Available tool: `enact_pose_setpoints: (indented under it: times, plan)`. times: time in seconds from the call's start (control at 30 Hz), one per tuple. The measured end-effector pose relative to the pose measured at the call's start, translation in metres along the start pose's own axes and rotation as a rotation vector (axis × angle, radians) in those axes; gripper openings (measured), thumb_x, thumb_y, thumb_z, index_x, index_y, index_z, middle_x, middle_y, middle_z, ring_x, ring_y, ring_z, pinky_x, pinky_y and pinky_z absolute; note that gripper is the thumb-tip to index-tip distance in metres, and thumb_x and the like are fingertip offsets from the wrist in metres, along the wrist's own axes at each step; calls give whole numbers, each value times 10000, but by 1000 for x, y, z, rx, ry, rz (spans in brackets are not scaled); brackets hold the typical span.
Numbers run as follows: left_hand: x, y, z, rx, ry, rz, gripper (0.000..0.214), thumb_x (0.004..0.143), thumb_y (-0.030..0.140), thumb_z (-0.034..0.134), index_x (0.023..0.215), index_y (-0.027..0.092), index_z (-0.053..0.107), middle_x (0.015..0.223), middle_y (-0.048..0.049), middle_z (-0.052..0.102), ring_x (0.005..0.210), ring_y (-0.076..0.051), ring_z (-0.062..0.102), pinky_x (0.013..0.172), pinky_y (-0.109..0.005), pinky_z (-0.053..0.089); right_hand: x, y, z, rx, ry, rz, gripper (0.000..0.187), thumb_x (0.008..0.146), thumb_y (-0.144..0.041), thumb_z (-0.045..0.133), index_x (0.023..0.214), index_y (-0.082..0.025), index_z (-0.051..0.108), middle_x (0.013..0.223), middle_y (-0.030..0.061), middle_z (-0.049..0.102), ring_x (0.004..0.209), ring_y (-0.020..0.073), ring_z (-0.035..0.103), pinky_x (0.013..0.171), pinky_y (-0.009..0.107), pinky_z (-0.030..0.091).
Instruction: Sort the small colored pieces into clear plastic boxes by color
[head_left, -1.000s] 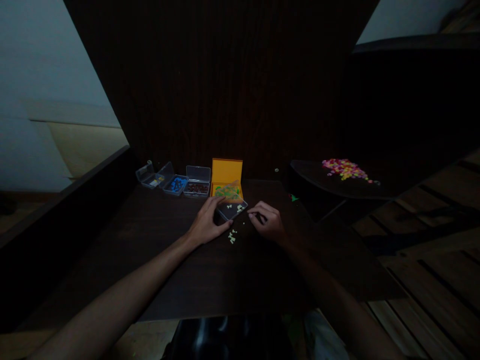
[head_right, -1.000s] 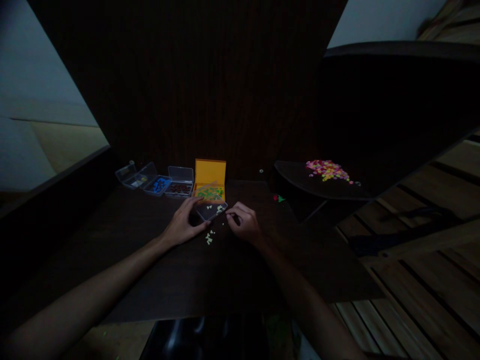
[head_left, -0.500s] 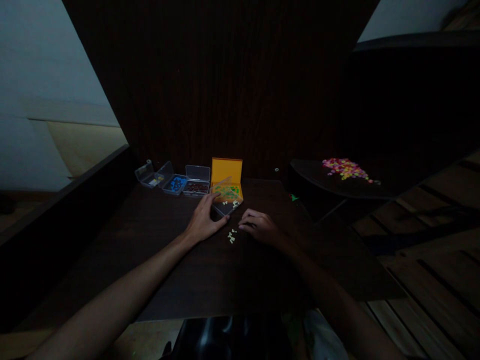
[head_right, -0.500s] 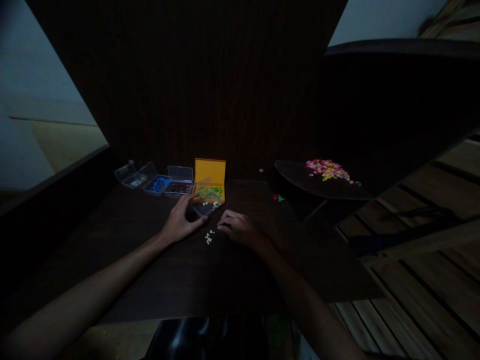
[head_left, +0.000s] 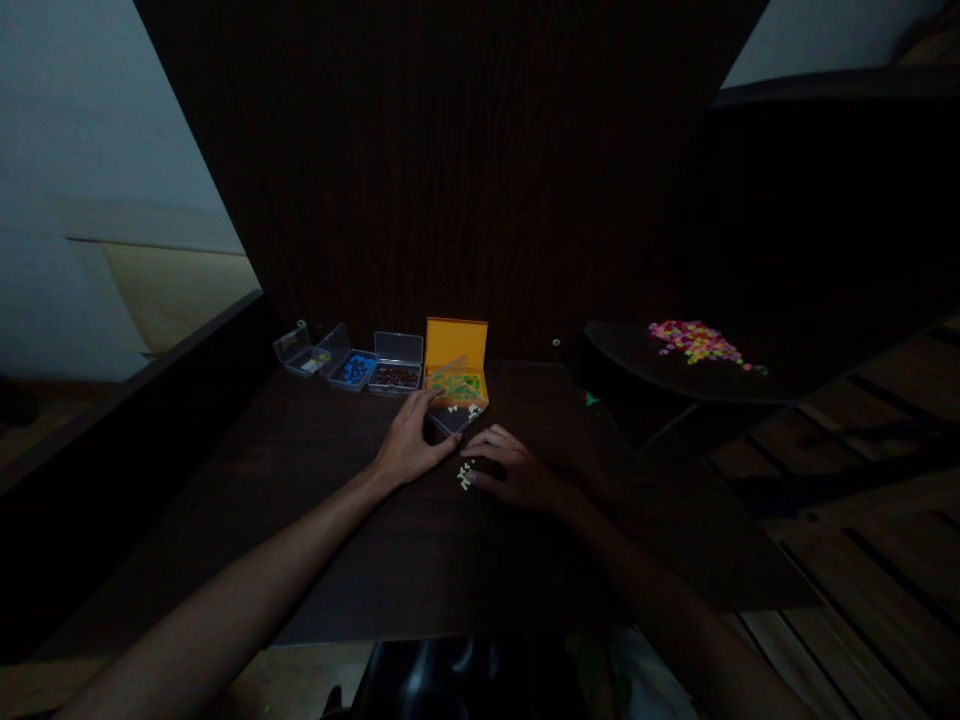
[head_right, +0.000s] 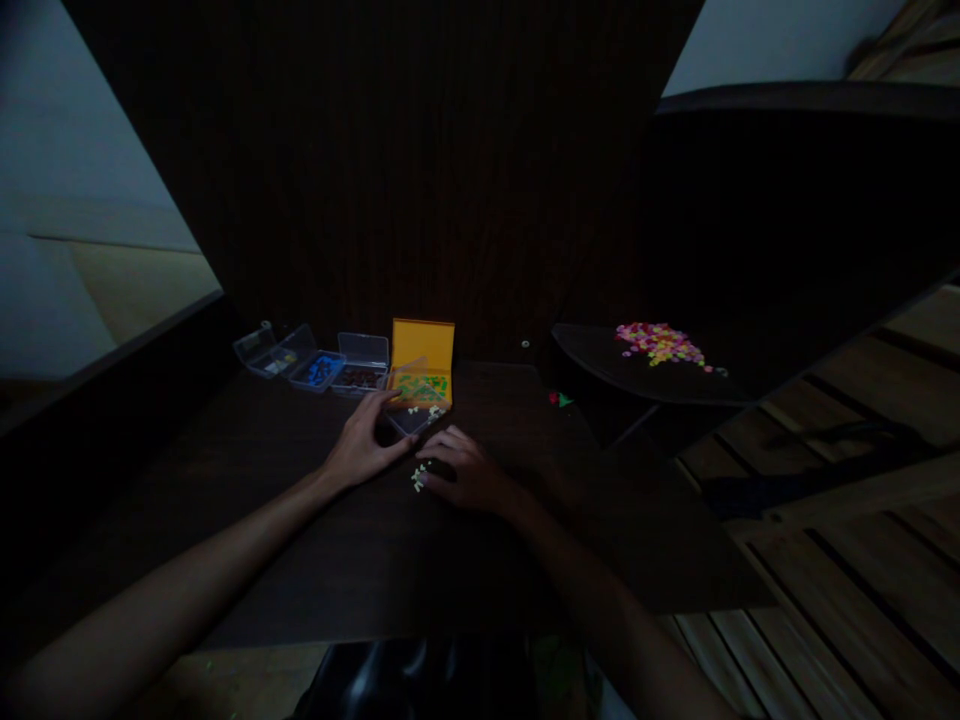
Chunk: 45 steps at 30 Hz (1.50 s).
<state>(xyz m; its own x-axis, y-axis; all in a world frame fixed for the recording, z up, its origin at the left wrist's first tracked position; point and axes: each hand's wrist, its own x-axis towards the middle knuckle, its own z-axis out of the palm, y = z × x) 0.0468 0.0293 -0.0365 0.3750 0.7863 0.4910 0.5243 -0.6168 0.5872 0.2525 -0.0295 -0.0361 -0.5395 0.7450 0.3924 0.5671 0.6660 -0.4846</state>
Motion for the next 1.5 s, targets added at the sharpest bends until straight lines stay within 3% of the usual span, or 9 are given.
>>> enact_pose_setpoints:
  times: [0.17,0.3,0.4,0.53,0.67,0.83,1.03,1.23,1.5]
  plan:
    - [0,-3,1,7,8,12,584,754,347,659,1265,191,421,1240,-106,524,1163,-258,535,993,-430,468,-2,1,3,-20,-64,-53,450,781,-406,698,1188,-222,639,1260,106,599,1203,252,490,1000,448,417]
    - [0,-4,1,12,19,12,590,741,324,669,1262,193,424,1240,-102,527,1159,-258,538,989,-426,472,-2,2,7,27,-186,-39,337,868,-347,609,1182,-233,654,1310,79,585,1291,233,451,1058,438,391]
    - [0,-2,0,13,24,15,576,739,322,674,1245,189,434,1224,-101,537,1152,-254,545,987,-419,473,-2,5,8,82,-183,-54,234,905,-273,552,1074,-226,707,1233,53,644,1232,194,524,1042,379,433]
    - [-1,-1,0,15,20,14,584,742,342,672,1253,198,429,1237,-97,530,1154,-254,547,982,-413,479,-4,16,6,83,-46,-127,248,909,-158,493,989,-196,725,1055,75,722,1045,171,646,902,328,537]
    - [0,-1,0,19,3,-2,589,744,358,669,1255,188,432,1240,-99,532,1161,-261,542,999,-425,466,-6,25,1,-5,24,-194,283,892,-97,456,936,-190,720,994,78,732,955,175,663,798,316,563]
    - [0,0,-1,9,-13,-12,601,740,362,671,1259,180,430,1249,-107,528,1187,-267,525,1015,-427,453,-5,22,-4,-126,-4,-182,288,887,-69,447,951,-192,699,961,74,722,870,173,640,744,315,541]
    - [0,-1,0,-2,-1,9,587,747,349,666,1260,193,428,1252,-95,525,1186,-254,525,1021,-418,450,-5,16,-5,-176,7,-151,232,919,-170,494,1062,-211,672,1041,79,690,914,176,619,774,316,521]
    - [0,-1,1,9,-1,-1,570,741,356,672,1238,195,444,1244,-98,531,1182,-264,530,1010,-433,458,-7,21,-12,-136,5,-74,354,880,-284,593,1226,-211,603,1109,98,631,1013,196,573,872,351,497]
    - [-1,-2,0,13,-1,12,594,744,354,671,1267,205,433,1251,-90,524,1184,-260,529,1020,-426,457,-6,25,-18,-201,-74,8,268,845,-304,638,1076,-179,695,963,89,589,908,193,541,787,334,489]
